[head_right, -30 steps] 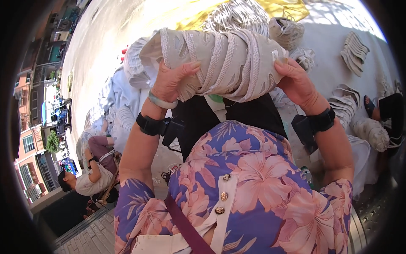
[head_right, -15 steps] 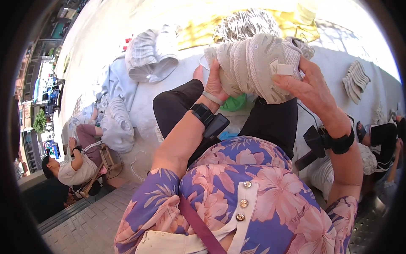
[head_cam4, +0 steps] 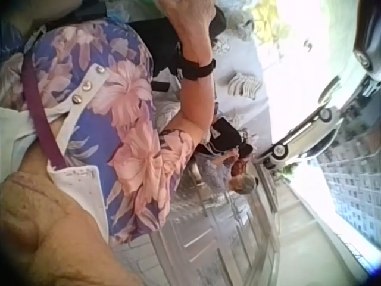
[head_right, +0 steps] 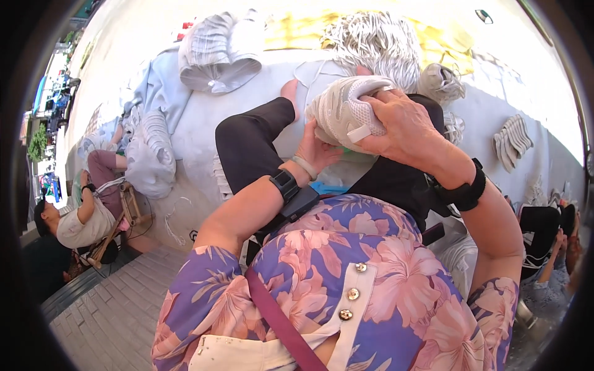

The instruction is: Lacing and organizing shoe uppers or finished sneakers.

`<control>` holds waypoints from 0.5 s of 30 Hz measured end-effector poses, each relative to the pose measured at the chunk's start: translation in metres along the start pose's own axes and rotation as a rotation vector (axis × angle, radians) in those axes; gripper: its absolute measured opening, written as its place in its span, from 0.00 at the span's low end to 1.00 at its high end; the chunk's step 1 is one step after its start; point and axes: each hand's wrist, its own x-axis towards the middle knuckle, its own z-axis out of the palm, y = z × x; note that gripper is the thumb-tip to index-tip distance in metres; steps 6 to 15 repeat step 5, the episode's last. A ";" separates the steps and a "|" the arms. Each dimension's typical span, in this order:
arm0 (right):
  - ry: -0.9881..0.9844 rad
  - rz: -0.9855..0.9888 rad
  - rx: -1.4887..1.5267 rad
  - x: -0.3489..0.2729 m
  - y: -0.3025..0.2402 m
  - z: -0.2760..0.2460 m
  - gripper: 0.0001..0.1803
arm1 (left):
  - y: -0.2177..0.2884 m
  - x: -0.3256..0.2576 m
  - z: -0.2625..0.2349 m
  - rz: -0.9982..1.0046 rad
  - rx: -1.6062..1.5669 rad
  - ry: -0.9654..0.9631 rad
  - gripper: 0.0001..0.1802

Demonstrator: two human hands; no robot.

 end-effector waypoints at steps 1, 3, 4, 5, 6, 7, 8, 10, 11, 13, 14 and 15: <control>-0.026 -0.044 -0.035 0.002 -0.001 0.004 0.29 | -0.005 0.003 -0.009 -0.135 0.062 0.030 0.48; -0.062 -0.093 -0.068 0.005 -0.004 0.011 0.29 | -0.013 0.009 -0.021 -0.143 0.021 0.023 0.51; -0.154 -0.079 -0.135 0.006 -0.005 0.014 0.30 | -0.017 0.013 -0.026 -0.153 -0.011 0.015 0.55; -0.248 -0.068 -0.199 0.008 -0.007 0.019 0.31 | -0.016 0.015 -0.030 -0.193 0.049 -0.005 0.55; -0.248 -0.068 -0.199 0.008 -0.007 0.019 0.31 | -0.016 0.015 -0.030 -0.193 0.049 -0.005 0.55; -0.248 -0.068 -0.199 0.008 -0.007 0.019 0.31 | -0.016 0.015 -0.030 -0.193 0.049 -0.005 0.55; -0.248 -0.068 -0.199 0.008 -0.007 0.019 0.31 | -0.016 0.015 -0.030 -0.193 0.049 -0.005 0.55; -0.248 -0.068 -0.199 0.008 -0.007 0.019 0.31 | -0.016 0.015 -0.030 -0.193 0.049 -0.005 0.55; -0.248 -0.068 -0.199 0.008 -0.007 0.019 0.31 | -0.016 0.015 -0.030 -0.193 0.049 -0.005 0.55; -0.248 -0.068 -0.199 0.008 -0.007 0.019 0.31 | -0.016 0.015 -0.030 -0.193 0.049 -0.005 0.55; -0.248 -0.068 -0.199 0.008 -0.007 0.019 0.31 | -0.016 0.015 -0.030 -0.193 0.049 -0.005 0.55; -0.248 -0.068 -0.199 0.008 -0.007 0.019 0.31 | -0.016 0.015 -0.030 -0.193 0.049 -0.005 0.55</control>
